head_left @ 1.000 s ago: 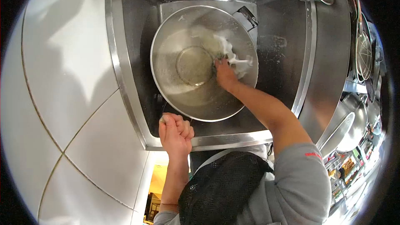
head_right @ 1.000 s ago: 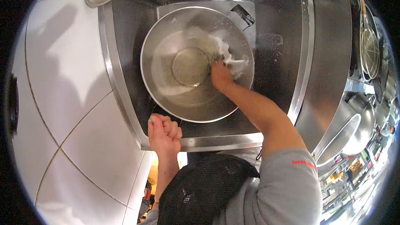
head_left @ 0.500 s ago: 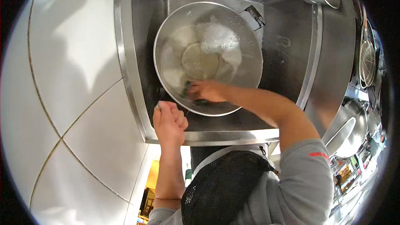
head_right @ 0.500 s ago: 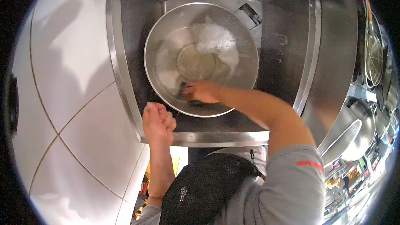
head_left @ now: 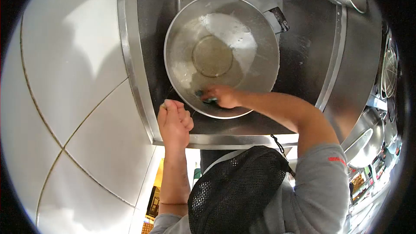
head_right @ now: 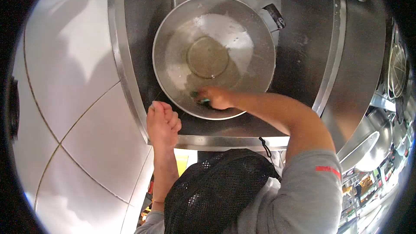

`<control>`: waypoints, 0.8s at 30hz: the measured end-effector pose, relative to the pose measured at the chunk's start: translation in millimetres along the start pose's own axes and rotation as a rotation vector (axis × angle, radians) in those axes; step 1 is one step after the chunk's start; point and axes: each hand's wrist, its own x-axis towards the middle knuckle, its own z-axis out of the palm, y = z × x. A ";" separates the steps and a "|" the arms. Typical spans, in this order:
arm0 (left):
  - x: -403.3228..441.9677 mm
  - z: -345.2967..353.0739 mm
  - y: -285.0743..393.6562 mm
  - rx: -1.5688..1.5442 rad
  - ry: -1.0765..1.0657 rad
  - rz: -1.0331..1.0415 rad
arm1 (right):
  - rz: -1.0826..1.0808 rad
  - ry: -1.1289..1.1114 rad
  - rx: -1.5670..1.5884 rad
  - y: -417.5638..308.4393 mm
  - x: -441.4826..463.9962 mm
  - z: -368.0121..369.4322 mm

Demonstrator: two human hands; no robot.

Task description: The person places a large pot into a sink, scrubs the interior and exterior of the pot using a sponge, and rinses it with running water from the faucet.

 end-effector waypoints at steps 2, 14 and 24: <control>0.1 1.0 -0.9 -0.005 -0.039 0.023 | 0.069 -0.227 -0.191 43.7 -36.9 -33.7; -12.5 20.5 -12.0 0.108 -0.039 0.139 | 0.567 0.512 0.733 -124.1 83.5 -100.6; -94.2 72.6 -21.4 0.877 -0.745 0.597 | 0.418 0.654 0.480 -204.5 -55.4 -196.5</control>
